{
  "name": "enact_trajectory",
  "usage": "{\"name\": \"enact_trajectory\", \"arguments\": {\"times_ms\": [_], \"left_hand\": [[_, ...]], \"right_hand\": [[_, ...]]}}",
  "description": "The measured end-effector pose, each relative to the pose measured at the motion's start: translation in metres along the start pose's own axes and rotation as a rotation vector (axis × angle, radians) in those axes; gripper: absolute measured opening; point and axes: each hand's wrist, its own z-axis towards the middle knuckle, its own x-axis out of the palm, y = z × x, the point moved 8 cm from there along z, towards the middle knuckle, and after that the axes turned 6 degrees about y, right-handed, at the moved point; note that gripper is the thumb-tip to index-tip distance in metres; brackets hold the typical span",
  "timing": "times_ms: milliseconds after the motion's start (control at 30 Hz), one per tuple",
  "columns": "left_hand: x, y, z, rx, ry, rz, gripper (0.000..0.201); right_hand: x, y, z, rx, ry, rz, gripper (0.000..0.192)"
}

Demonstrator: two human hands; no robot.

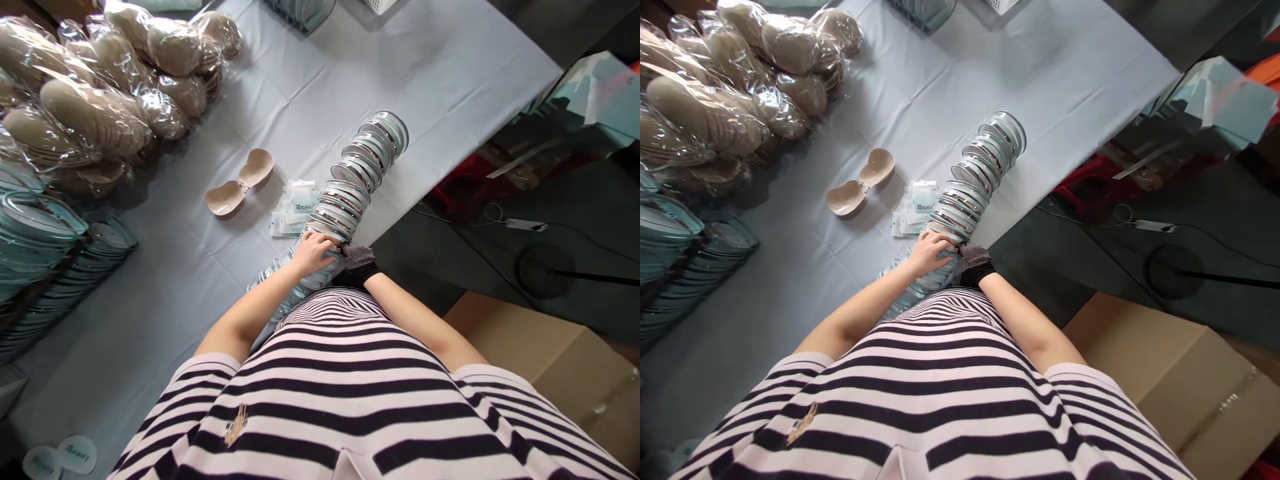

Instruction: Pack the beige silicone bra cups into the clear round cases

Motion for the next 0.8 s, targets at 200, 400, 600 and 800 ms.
{"name": "enact_trajectory", "arguments": {"times_ms": [200, 400, 600, 800], "left_hand": [[0.0, -0.006, 0.013, 0.074, 0.09, 0.059, 0.032], [-0.017, 0.004, 0.008, 0.008, -0.042, 0.05, 0.029], [-0.025, 0.007, 0.018, 0.04, -0.114, 0.022, 0.028], [-0.044, 0.008, -0.007, 0.091, -0.048, -0.101, 0.037]], "right_hand": [[-0.01, 0.001, -0.003, -0.03, 0.064, 0.032, 0.037], [-0.015, 0.004, -0.012, -0.088, 0.089, -0.006, 0.031], [-0.041, 0.019, -0.032, -0.214, -0.219, -0.07, 0.04], [-0.093, 0.053, -0.001, -0.405, -0.421, -0.113, 0.04]]}}
